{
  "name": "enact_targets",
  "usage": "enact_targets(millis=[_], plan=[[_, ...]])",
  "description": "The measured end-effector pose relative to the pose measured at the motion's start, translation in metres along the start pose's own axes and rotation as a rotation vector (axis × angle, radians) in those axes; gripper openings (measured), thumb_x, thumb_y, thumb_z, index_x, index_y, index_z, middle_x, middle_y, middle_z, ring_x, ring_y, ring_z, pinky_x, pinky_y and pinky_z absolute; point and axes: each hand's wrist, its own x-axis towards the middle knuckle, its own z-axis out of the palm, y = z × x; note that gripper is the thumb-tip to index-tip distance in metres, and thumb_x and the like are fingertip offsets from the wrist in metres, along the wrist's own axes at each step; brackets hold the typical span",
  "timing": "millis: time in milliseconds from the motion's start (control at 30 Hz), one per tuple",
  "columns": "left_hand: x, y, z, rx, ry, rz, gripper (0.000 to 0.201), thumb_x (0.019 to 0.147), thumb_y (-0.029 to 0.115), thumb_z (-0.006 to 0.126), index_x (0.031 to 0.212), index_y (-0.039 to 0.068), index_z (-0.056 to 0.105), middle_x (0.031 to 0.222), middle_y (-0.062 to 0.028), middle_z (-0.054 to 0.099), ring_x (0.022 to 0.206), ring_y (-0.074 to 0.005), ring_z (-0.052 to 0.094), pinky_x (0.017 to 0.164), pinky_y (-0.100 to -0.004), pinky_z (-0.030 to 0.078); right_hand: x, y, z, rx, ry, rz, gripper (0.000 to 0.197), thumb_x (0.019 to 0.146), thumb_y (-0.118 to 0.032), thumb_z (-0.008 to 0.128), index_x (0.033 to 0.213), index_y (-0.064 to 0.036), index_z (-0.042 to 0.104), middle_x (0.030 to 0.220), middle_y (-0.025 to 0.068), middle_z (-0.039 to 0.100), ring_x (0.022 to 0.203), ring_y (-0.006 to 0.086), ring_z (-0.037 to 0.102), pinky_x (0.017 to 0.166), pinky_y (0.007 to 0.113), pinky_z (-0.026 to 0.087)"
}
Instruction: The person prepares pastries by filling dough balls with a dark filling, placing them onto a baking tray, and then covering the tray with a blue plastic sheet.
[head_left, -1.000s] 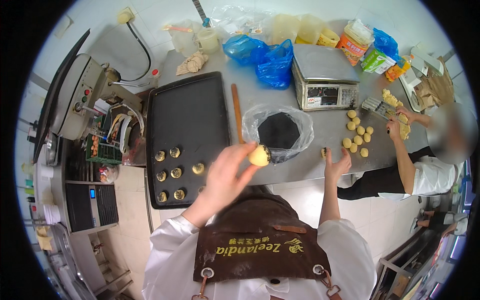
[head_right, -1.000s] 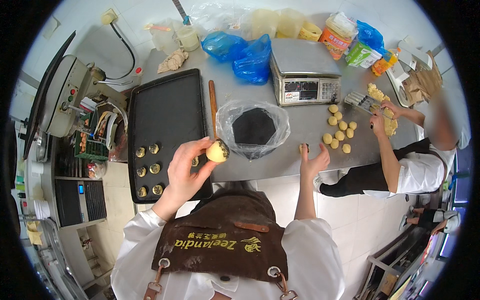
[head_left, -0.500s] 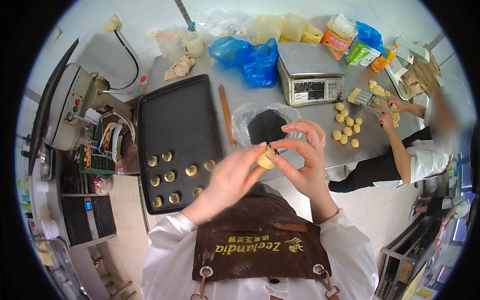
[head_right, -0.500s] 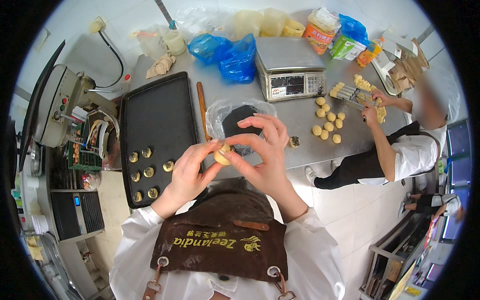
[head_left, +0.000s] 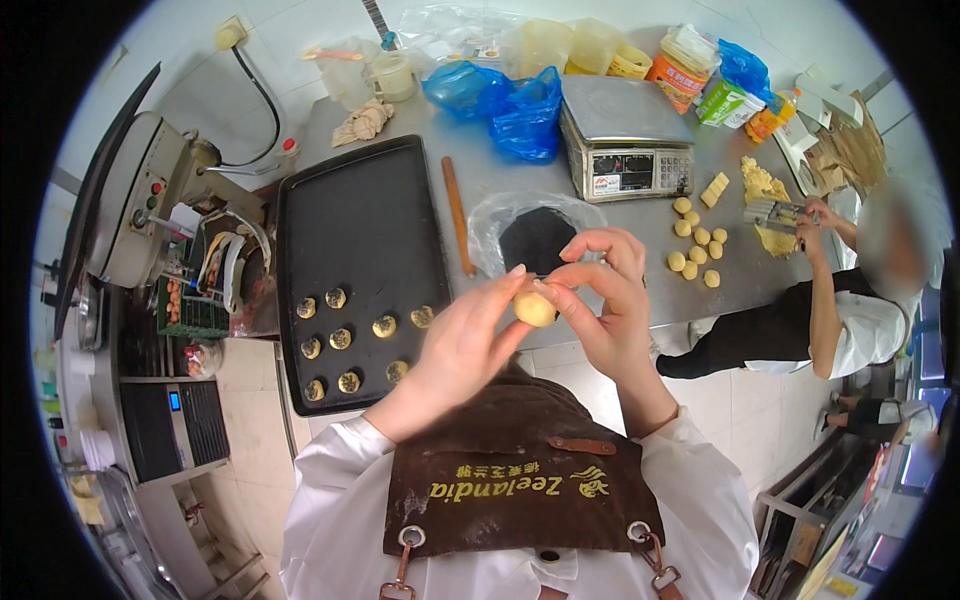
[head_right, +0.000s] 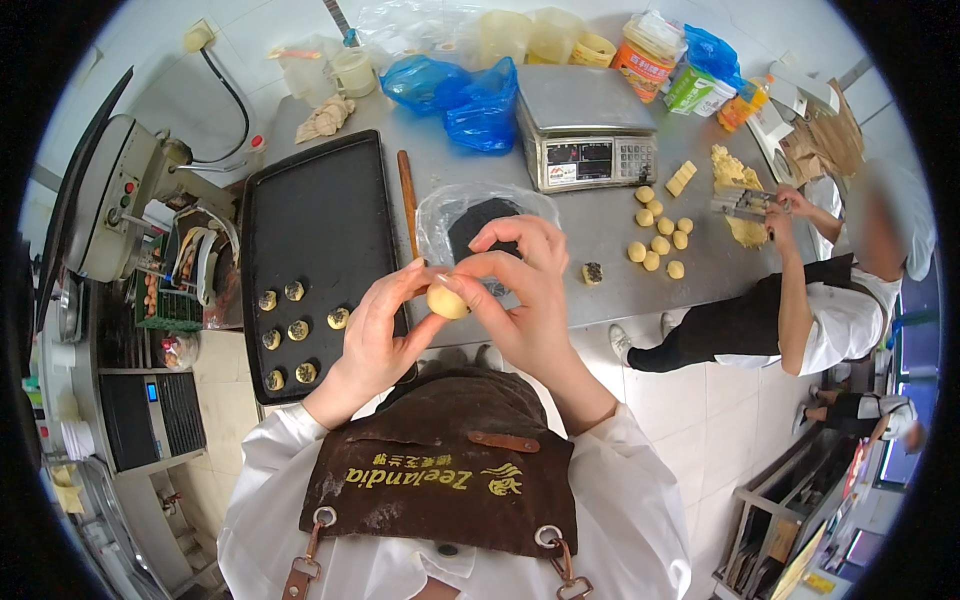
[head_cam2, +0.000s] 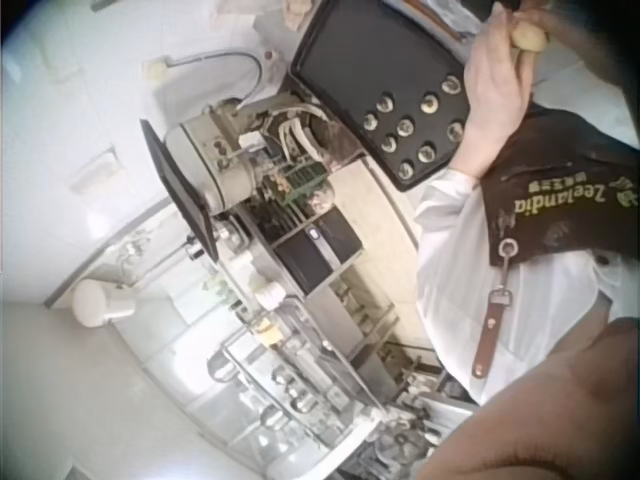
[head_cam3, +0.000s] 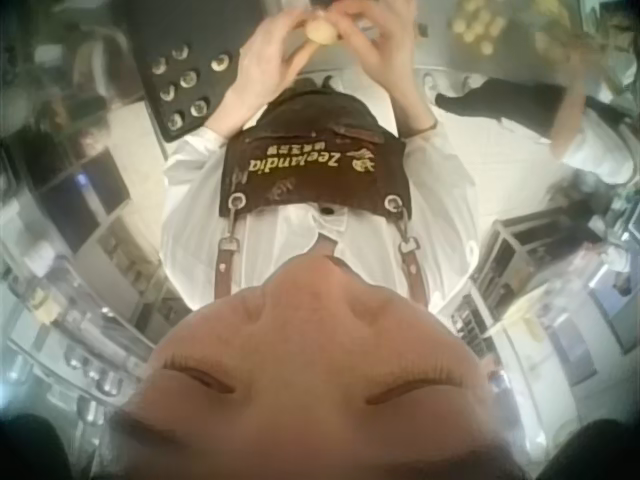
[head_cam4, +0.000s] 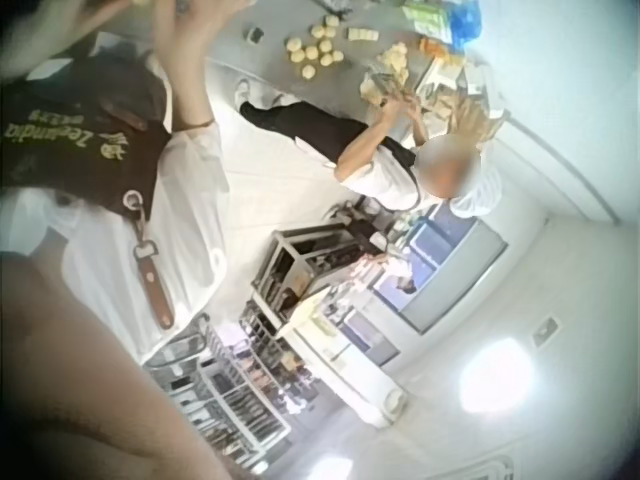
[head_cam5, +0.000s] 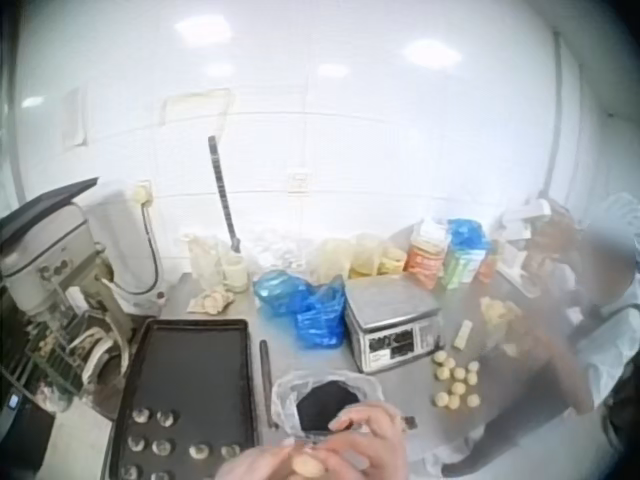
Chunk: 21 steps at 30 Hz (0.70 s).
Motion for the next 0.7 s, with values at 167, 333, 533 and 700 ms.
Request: enact_targets(millis=[167,333,533,700], plan=[[0.002,-0.002,0.003,0.008,-0.011,0.075,0.070,0.076,-0.004,0.084,0.138,-0.001,0.051,0.127,-0.0185,0.063,0.111,-0.0295,0.067,0.090,-0.0355,0.060,-0.001,-0.001,-0.001,0.060,0.033,0.041,0.010,0.083,-0.020,0.080,0.087,-0.0131,0.075,0.109,0.0009,0.060,0.114,0.0237,0.048,0.099,0.039,0.032],[0.004,0.002,0.006,0.038,0.013,0.113,0.069,0.074,-0.001,0.086,0.136,-0.001,0.054,0.128,-0.0169,0.062,0.113,-0.0288,0.064,0.091,-0.0360,0.058,0.004,-0.006,-0.015,0.061,0.030,0.074,0.009,0.084,-0.010,0.079,0.089,-0.0073,0.072,0.112,0.0056,0.060,0.114,0.0223,0.048,0.100,0.036,0.036],[0.006,0.000,0.015,0.001,0.043,0.109,0.065,0.074,0.000,0.086,0.132,-0.001,0.057,0.126,-0.0170,0.063,0.110,-0.0287,0.066,0.090,-0.0365,0.058,-0.005,0.003,-0.033,0.234,0.182,0.215,0.008,0.084,-0.010,0.079,0.088,-0.0084,0.074,0.109,0.0036,0.062,0.115,0.0232,0.048,0.100,0.038,0.036],[0.011,-0.003,0.018,-0.068,0.040,0.081,0.053,0.075,0.000,0.085,0.122,-0.001,0.062,0.124,-0.0174,0.065,0.108,-0.0289,0.068,0.089,-0.0361,0.058,-0.051,0.036,-0.063,0.523,0.278,0.446,0.003,0.092,-0.005,0.070,0.093,-0.0018,0.071,0.113,0.0064,0.063,0.099,0.0148,0.056,0.090,0.030,0.044]])
